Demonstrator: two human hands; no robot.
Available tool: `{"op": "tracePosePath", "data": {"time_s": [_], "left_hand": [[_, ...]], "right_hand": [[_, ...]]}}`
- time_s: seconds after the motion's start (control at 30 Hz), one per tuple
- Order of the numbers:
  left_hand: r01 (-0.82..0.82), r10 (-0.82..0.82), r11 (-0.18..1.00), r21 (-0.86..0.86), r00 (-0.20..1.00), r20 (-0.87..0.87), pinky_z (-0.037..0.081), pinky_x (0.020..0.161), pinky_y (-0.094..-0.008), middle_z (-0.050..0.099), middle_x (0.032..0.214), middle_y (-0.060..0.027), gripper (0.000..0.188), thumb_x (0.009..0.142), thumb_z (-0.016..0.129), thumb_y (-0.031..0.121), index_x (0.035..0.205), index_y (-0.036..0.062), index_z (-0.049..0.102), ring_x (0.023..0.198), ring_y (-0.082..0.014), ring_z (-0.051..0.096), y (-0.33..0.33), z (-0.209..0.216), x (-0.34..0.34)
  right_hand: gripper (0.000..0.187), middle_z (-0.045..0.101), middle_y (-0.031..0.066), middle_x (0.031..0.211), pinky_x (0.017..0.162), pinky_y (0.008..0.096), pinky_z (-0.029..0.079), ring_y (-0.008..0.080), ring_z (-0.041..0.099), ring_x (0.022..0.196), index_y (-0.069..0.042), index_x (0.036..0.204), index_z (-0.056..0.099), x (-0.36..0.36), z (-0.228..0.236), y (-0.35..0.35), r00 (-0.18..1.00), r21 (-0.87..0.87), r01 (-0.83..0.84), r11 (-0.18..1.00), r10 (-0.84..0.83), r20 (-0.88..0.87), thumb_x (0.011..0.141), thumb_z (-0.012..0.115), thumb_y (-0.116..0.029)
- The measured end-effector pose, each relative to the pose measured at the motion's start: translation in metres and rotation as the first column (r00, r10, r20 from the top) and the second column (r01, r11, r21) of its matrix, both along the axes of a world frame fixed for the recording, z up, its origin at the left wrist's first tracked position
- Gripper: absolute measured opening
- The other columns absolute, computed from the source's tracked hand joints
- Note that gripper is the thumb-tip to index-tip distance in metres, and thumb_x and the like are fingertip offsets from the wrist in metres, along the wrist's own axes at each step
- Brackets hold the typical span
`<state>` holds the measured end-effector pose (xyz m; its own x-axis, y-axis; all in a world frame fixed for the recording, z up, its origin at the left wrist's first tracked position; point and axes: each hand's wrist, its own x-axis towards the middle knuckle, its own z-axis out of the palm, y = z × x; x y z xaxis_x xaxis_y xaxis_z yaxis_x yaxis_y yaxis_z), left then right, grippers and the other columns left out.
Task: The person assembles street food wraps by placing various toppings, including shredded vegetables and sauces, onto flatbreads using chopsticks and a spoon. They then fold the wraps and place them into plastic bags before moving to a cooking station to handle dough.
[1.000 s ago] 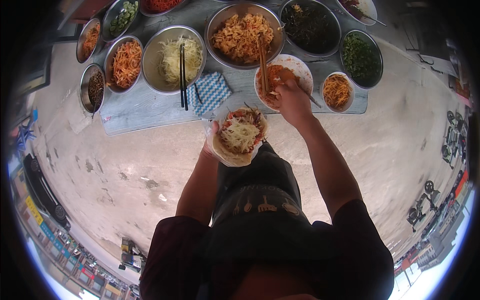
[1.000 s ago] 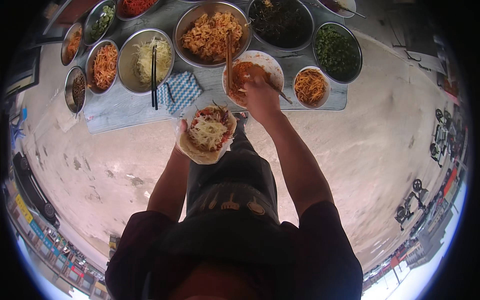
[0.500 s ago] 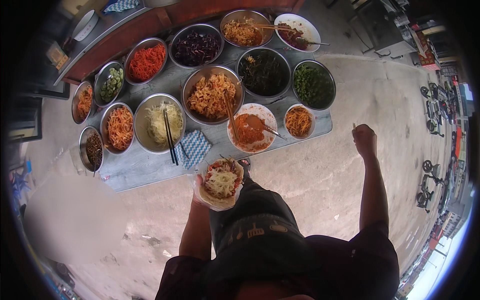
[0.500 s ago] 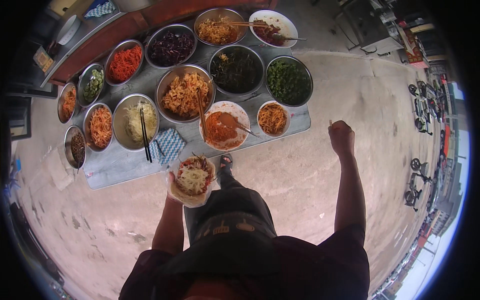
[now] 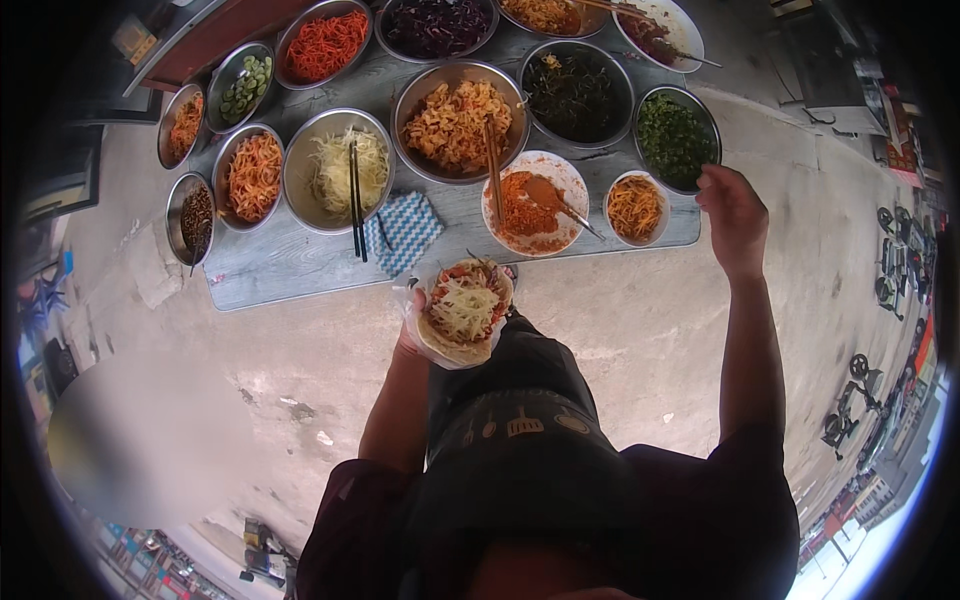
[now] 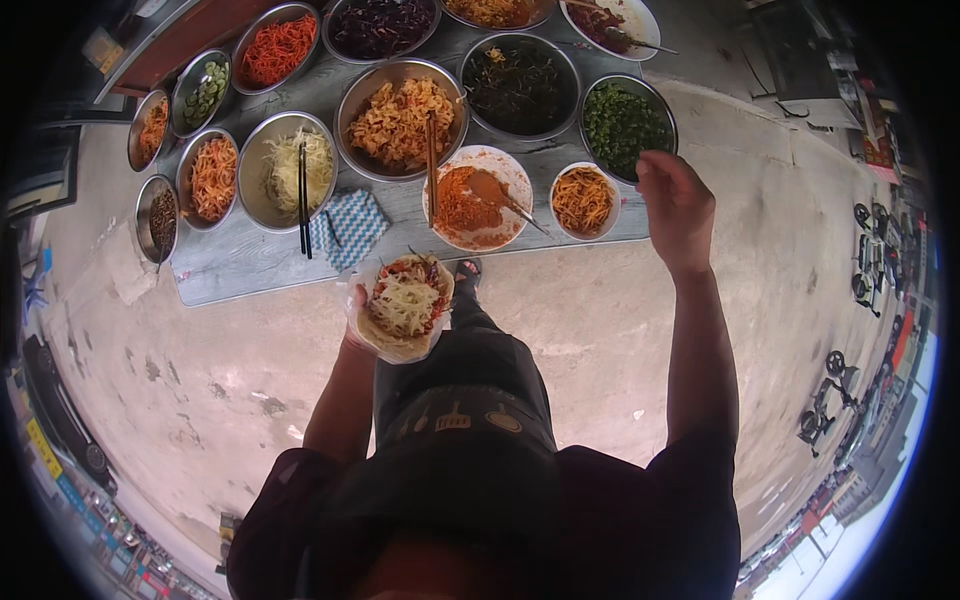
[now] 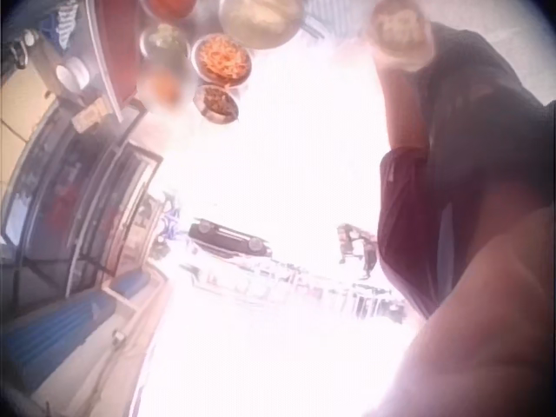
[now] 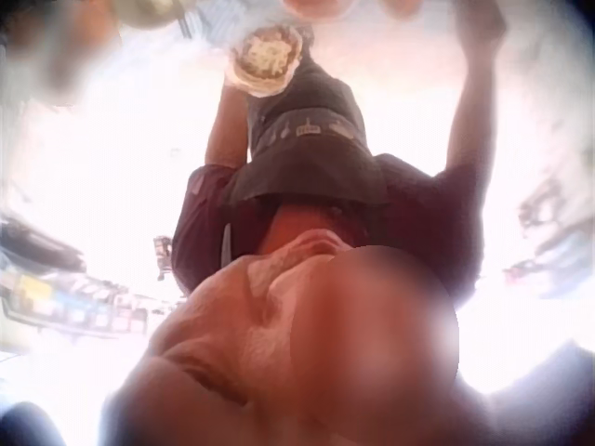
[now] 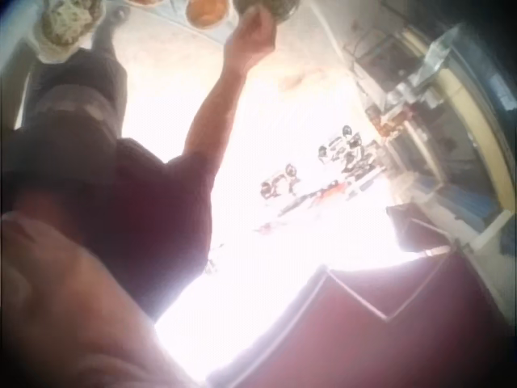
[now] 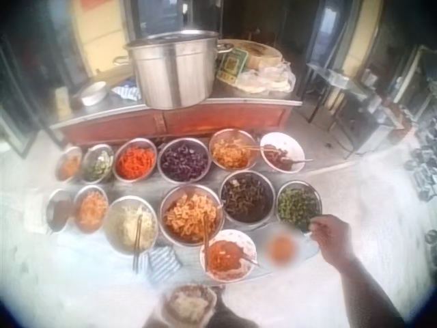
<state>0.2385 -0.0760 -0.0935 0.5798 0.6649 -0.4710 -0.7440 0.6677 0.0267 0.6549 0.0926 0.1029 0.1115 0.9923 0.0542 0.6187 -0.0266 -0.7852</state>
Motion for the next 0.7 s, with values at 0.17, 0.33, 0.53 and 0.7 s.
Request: {"op": "tracePosePath", "data": {"time_s": [0.17, 0.33, 0.53, 0.7], "left_hand": [[-0.016, 0.016, 1.0, -0.027, 1.0, -0.001, 0.043, 0.102, -0.0533, 0.048, 0.14, -0.0177, 0.103, 0.069, 0.069, 0.072, 0.144, 0.0077, 0.039, 0.123, -0.0381, 0.05, 0.007, 0.005, 0.007], [-0.024, 0.025, 0.998, -0.052, 0.999, 0.031, 0.041, 0.104, -0.0543, 0.047, 0.141, -0.0181, 0.1, 0.07, 0.069, 0.07, 0.144, 0.0085, 0.039, 0.124, -0.0395, 0.048, 0.016, 0.001, 0.008], [-0.06, 0.061, 0.997, -0.048, 0.997, 0.04, 0.041, 0.103, -0.0549, 0.048, 0.141, -0.0179, 0.096, 0.073, 0.07, 0.066, 0.143, 0.0081, 0.04, 0.124, -0.0391, 0.049, 0.02, -0.01, 0.005], [-0.047, 0.05, 0.998, -0.044, 0.997, 0.058, 0.04, 0.103, -0.0551, 0.047, 0.141, -0.0177, 0.096, 0.073, 0.068, 0.067, 0.143, 0.0086, 0.04, 0.125, -0.0391, 0.048, 0.02, -0.008, 0.003]], "right_hand": [[0.041, 0.066, 0.0154, 0.095, 0.066, 0.0374, 0.054, 0.0272, 0.068, 0.074, 0.0, 0.121, 0.052, -0.098, -0.097, -0.109, 0.951, -0.177, -0.009, 0.984, 0.063, 0.301, 0.088, 0.068, -0.017], [0.042, 0.066, 0.0169, 0.096, 0.069, 0.0397, 0.054, 0.029, 0.068, 0.076, 0.0, 0.12, 0.05, -0.116, -0.155, -0.097, 0.954, -0.17, 0.287, 0.943, -0.265, 0.137, 0.089, 0.067, -0.022], [0.022, 0.07, 0.013, 0.085, 0.071, 0.0398, 0.053, 0.029, 0.069, 0.082, -0.003, 0.098, 0.065, -0.109, -0.16, -0.071, 0.935, -0.167, 0.34, 0.926, -0.314, 0.165, 0.087, 0.068, -0.021], [0.015, 0.069, 0.0115, 0.079, 0.064, 0.0341, 0.051, 0.0222, 0.068, 0.072, -0.003, 0.086, 0.068, -0.106, -0.154, -0.061, 0.955, -0.426, 0.294, 0.856, -0.285, 0.085, 0.085, 0.07, -0.018]]}}
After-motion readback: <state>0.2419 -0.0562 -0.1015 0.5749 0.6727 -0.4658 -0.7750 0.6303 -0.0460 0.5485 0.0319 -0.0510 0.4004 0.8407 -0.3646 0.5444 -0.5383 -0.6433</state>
